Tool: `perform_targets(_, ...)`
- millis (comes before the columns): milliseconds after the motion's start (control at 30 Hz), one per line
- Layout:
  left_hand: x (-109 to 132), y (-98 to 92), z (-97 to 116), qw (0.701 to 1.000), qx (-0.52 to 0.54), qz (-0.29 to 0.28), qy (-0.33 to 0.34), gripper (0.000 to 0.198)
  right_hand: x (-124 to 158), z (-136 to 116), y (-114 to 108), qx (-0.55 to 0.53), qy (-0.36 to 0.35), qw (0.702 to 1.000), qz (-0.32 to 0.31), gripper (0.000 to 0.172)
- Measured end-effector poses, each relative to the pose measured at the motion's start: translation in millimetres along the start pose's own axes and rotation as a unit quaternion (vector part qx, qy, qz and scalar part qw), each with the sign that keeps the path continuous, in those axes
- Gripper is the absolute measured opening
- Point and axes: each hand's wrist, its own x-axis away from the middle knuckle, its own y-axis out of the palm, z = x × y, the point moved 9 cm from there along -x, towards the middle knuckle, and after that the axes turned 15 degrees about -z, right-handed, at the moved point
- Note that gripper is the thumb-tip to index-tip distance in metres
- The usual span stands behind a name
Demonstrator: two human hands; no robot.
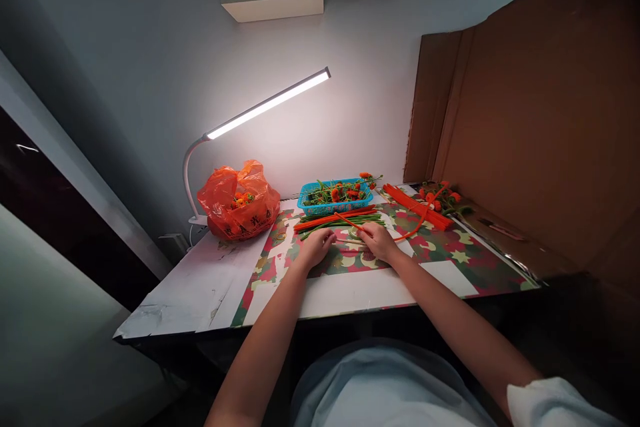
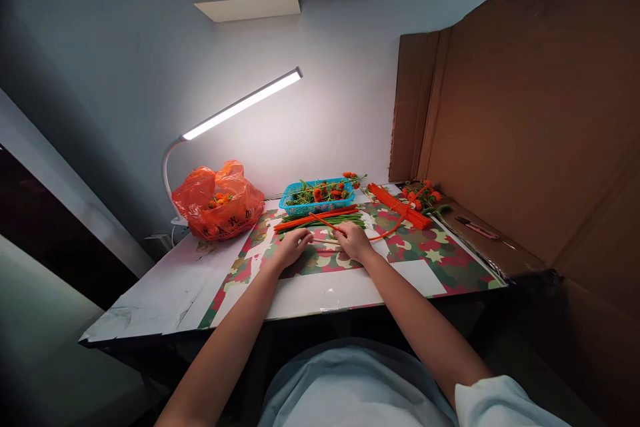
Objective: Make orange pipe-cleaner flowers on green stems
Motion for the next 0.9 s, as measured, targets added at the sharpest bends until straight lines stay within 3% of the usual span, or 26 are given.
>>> perform_targets(167, 7.0, -20.4, -15.6, 0.989, 0.096, 0.106, -0.037, 0.028, 12.4, -2.6, -29.6, -0.038, -0.026, 0.986, 0.157, 0.020)
perform_targets(300, 8.0, -19.2, -29.5, 0.974, 0.168, 0.141, -0.060, 0.023, 20.5, -1.3, -38.1, -0.047, -0.017, 0.977, 0.207, 0.022)
perform_targets(367, 6.0, -12.4, -35.8, 0.966, 0.213, 0.132, -0.062, 0.019, 18.0, -1.0, -32.0, -0.055, -0.009, 0.982, 0.178, 0.023)
perform_targets(467, -0.2, 3.4, -39.9, 0.948, 0.303, 0.082, -0.054, 0.013, 8.3, -5.6, -9.4, -0.065, -0.017, 0.996, 0.065, 0.025)
perform_targets(567, -3.4, 15.6, -37.8, 0.903, 0.424, 0.037, -0.053, 0.008, 4.4, -11.4, 7.7, -0.061, -0.031, 0.998, -0.017, 0.026)
perform_targets(767, 1.9, 20.6, -18.2, 0.785, 0.618, -0.021, -0.050, 0.020, 5.3, -12.4, 14.5, -0.049, -0.007, 0.997, -0.060, 0.023)
perform_targets(900, 5.2, 30.0, -1.6, 0.740, 0.664, -0.100, -0.043, 0.021, 4.0, -16.7, 23.0, -0.043, -0.018, 0.994, -0.099, 0.021)
